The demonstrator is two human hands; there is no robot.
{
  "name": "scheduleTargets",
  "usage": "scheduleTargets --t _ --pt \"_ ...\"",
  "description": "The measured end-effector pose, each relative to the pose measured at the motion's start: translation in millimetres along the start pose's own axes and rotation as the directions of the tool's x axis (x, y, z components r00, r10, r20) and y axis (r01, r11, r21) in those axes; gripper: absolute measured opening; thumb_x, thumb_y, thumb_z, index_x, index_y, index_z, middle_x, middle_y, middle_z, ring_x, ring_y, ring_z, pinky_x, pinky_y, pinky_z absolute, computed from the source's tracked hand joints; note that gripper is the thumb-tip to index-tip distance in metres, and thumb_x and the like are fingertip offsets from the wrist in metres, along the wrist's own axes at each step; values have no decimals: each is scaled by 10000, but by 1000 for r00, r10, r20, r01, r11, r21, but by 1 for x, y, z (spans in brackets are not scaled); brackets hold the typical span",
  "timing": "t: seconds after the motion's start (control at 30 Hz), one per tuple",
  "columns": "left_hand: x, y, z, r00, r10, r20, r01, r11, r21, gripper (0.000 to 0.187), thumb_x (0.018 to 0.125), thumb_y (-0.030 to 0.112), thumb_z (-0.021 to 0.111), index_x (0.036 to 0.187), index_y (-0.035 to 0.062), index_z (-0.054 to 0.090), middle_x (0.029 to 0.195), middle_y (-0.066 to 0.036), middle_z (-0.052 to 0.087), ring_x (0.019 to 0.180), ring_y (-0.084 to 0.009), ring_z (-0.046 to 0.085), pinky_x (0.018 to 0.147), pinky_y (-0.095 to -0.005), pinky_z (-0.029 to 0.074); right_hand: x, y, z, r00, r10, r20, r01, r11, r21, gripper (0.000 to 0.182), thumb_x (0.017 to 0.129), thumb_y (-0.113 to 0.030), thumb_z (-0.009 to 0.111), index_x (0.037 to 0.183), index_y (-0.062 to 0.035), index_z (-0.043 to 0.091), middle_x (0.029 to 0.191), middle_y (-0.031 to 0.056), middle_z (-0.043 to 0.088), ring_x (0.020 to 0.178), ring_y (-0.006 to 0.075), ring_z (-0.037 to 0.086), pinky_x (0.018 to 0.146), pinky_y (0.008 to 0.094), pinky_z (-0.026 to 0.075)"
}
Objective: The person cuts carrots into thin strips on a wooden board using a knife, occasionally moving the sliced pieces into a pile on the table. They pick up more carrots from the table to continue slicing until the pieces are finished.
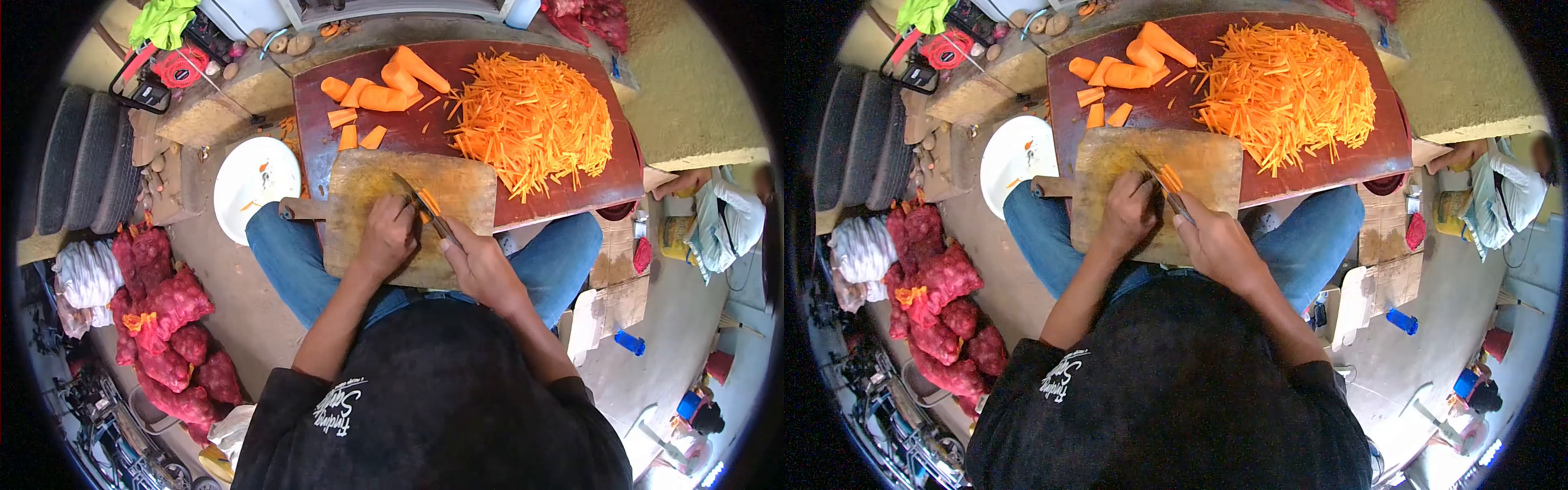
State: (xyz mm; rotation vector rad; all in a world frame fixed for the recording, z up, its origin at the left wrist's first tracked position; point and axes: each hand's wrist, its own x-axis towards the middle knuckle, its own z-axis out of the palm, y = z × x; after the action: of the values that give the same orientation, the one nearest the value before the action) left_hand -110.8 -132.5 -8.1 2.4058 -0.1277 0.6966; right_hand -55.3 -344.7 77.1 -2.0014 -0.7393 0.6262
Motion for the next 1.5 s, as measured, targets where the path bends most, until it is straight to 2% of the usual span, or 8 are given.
scheduleTargets --t 0.37,0.67,0.87,1.07,1.17,1.2,1.4,1.5 --pt "3 1 -4 1000 20 -14 -20 1000 -1 226 760 -32 761 984 -41 735 937 -185 623 898 -396 624 797 -486 541 8 3 10 987 -141 -75 134 987 -91 429 1103 -152 652 1502 -6 592 985 353 725 969 576 719 793 592 581" --pt "1 -3 4 955 -248 -161 204 947 -247 85 906 -36 793 987 -54 777 902 -189 693 809 -369 686 725 -439 554 -13 -6 -21 990 97 -103 -85 990 114 399 1104 -123 682 1481 3 641 978 260 702 832 272 674 842 399 578" --pt "5 -1 -3 905 -399 -150 313 860 -402 26 921 -62 789 944 -64 777 883 -168 715 809 -293 707 718 -388 538 -26 -13 -18 988 149 25 -151 978 143 389 1102 -103 680 1472 8 640 979 287 680 827 354 693 821 405 580" --pt "5 2 -4 900 -399 -177 303 863 -403 47 918 -43 808 961 -57 793 904 -159 737 824 -275 729 734 -363 560 -21 11 -17 997 35 -63 -32 999 39 384 1097 -136 685 1452 12 667 1086 323 731 987 477 770 858 446 600" --pt "7 0 -6 920 -361 -151 285 882 -374 58 922 -27 815 970 -55 796 916 -154 742 829 -271 738 738 -361 569 -7 26 -28 973 -49 -227 33 997 -75 383 1110 -150 678 1439 47 679 1035 229 791 924 231 768 851 390 596" --pt "7 1 -7 920 -372 -123 301 872 -386 59 924 -24 814 971 -55 797 919 -154 741 829 -273 738 738 -367 570 -2 16 -39 978 61 -200 -63 998 -4 400 1104 -148 680 1455 45 672 1123 242 807 1032 247 790 900 398 600" --pt "12 -1 -3 942 -336 12 327 906 -269 70 944 4 813 986 -50 798 921 -153 748 820 -271 723 726 -382 562 -1 6 -37 989 -14 -150 17 1000 20 394 1099 -120 675 1454 53 672 1111 221 790 1045 178 746 920 361 591" --pt "14 -6 2 967 -236 -100 204 944 -259 58 949 -4 809 992 -41 800 891 -125 725 793 -228 706 690 -355 541 -11 9 -23 996 -6 -89 13 997 80 405 1095 -133 695 1463 33 665 1171 291 779 1088 339 804 952 411 597"
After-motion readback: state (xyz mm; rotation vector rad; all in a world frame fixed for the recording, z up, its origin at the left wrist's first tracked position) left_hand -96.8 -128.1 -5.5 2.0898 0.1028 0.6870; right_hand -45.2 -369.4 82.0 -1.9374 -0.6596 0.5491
